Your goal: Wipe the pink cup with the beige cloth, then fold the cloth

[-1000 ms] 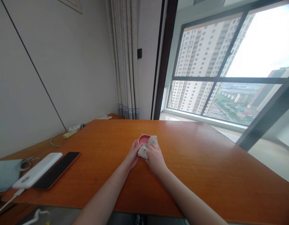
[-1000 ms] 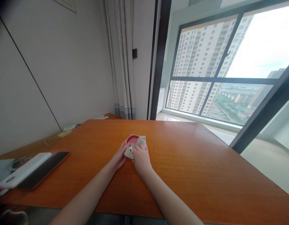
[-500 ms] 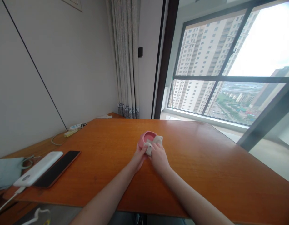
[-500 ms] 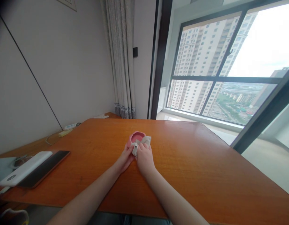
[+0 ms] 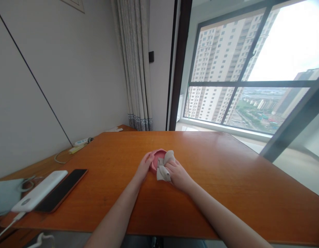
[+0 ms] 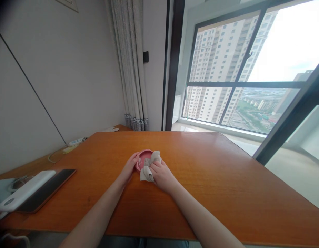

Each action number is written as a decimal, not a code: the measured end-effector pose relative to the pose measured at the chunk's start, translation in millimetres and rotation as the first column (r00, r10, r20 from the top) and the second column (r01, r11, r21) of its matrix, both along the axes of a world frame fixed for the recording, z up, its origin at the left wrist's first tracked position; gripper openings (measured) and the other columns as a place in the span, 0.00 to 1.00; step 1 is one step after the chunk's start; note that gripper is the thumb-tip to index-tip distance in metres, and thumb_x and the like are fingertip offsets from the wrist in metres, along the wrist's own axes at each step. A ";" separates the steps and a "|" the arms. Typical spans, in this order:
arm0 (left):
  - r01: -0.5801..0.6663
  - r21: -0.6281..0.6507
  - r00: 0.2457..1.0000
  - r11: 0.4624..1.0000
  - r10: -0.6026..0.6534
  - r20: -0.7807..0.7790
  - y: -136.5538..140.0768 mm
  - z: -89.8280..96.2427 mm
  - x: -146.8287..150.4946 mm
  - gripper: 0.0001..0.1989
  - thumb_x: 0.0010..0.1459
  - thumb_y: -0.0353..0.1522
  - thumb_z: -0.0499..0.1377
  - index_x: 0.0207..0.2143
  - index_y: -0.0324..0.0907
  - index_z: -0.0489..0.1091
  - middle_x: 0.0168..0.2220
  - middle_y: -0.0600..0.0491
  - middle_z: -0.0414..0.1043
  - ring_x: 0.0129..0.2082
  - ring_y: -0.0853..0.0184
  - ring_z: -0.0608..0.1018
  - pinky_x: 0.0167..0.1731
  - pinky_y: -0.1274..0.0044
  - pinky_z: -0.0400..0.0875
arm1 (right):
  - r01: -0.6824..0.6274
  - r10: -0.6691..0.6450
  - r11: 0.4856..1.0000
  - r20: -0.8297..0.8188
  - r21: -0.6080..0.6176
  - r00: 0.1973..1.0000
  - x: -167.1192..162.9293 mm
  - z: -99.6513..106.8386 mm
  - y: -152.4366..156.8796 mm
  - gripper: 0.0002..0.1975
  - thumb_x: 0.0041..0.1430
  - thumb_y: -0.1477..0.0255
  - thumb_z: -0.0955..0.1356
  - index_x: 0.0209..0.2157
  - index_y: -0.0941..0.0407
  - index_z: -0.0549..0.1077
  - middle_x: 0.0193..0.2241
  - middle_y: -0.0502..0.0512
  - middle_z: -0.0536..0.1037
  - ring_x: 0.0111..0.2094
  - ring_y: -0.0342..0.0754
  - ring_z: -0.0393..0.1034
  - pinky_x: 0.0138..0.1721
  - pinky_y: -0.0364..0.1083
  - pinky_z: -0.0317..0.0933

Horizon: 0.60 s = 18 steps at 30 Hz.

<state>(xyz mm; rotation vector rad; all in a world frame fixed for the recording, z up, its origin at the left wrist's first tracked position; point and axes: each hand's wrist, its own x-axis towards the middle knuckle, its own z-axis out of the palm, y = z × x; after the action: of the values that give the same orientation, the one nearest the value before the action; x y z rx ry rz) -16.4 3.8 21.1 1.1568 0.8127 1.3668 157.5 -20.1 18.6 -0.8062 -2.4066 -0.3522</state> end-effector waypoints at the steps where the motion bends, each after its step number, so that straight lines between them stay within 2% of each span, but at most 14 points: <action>1: 0.002 -0.031 0.999 1.000 0.000 0.049 -3.8 -1.0 5.6 0.22 0.51 0.44 0.59 0.45 0.41 0.68 0.46 0.47 0.71 0.45 0.62 0.73 0.45 0.73 0.66 | 0.055 -0.055 0.998 -0.028 -0.008 0.998 -3.3 -1.8 -1.6 0.05 0.57 0.74 0.62 0.30 0.56 0.68 0.28 0.54 0.69 0.34 0.49 0.59 0.44 0.52 0.55; 3: 0.015 -0.113 0.990 0.993 0.001 0.144 -12.0 -4.0 18.5 0.27 0.51 0.44 0.59 0.52 0.45 0.62 0.49 0.48 0.70 0.43 0.64 0.74 0.42 0.74 0.68 | 0.197 -0.199 0.980 -0.104 -0.035 0.974 -12.1 -5.7 -5.0 0.05 0.56 0.74 0.62 0.32 0.57 0.69 0.29 0.56 0.69 0.34 0.51 0.59 0.43 0.53 0.55; 5: 0.026 -0.164 0.982 0.986 0.005 0.188 -17.3 -7.1 28.5 0.31 0.50 0.43 0.61 0.56 0.50 0.55 0.50 0.50 0.68 0.42 0.65 0.74 0.39 0.74 0.69 | 0.282 -0.289 0.957 -0.157 -0.065 0.944 -19.1 -8.5 -7.0 0.07 0.56 0.73 0.63 0.37 0.58 0.70 0.31 0.57 0.70 0.35 0.52 0.59 0.42 0.53 0.55; 7: -0.028 -0.146 0.984 0.989 0.052 0.168 -16.8 -8.2 30.3 0.30 0.51 0.41 0.61 0.55 0.50 0.57 0.50 0.50 0.68 0.43 0.65 0.74 0.40 0.75 0.69 | 0.243 -0.252 0.967 -0.163 -0.076 0.954 -20.5 -8.5 -6.9 0.09 0.56 0.73 0.62 0.38 0.58 0.69 0.32 0.57 0.70 0.36 0.52 0.59 0.43 0.53 0.55; 10: -0.121 -0.070 0.989 0.990 0.127 0.078 -6.6 -5.6 16.7 0.24 0.51 0.40 0.60 0.50 0.45 0.65 0.48 0.50 0.70 0.47 0.63 0.72 0.44 0.75 0.67 | 0.058 -0.064 0.997 -0.102 -0.059 0.993 -13.5 -2.7 -4.8 0.07 0.57 0.73 0.62 0.37 0.57 0.69 0.31 0.55 0.70 0.37 0.50 0.60 0.46 0.53 0.54; 13: -0.050 -0.034 0.999 0.998 0.050 -0.018 4.3 -2.2 -1.5 0.21 0.51 0.40 0.60 0.46 0.42 0.69 0.47 0.49 0.71 0.49 0.60 0.71 0.47 0.74 0.65 | -0.027 0.026 0.999 -0.031 -0.039 0.999 -6.9 3.2 -3.9 0.07 0.59 0.76 0.61 0.35 0.56 0.69 0.32 0.55 0.70 0.38 0.49 0.60 0.48 0.52 0.53; 15: -0.047 -0.049 0.999 0.998 0.046 -0.030 6.3 -3.8 -5.6 0.21 0.52 0.43 0.59 0.45 0.41 0.69 0.48 0.48 0.71 0.50 0.60 0.70 0.48 0.74 0.65 | -0.005 0.005 0.999 -0.022 -0.038 1.000 -6.5 2.3 -4.3 0.08 0.60 0.77 0.59 0.34 0.57 0.69 0.32 0.55 0.70 0.37 0.49 0.60 0.47 0.51 0.54; 18: -0.058 -0.147 0.996 0.988 0.067 0.057 0.9 -13.8 5.8 0.29 0.50 0.46 0.59 0.53 0.45 0.61 0.51 0.48 0.67 0.49 0.60 0.71 0.45 0.72 0.67 | 0.150 -0.153 0.988 -0.117 -0.039 0.981 -9.7 -6.4 -4.4 0.08 0.59 0.76 0.60 0.32 0.57 0.69 0.30 0.56 0.69 0.35 0.50 0.59 0.41 0.50 0.56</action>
<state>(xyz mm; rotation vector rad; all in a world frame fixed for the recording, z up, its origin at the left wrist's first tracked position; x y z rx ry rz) -10.6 4.7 7.3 0.9793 0.8949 1.3645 147.8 -24.6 12.2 -0.9990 -2.2507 -0.3183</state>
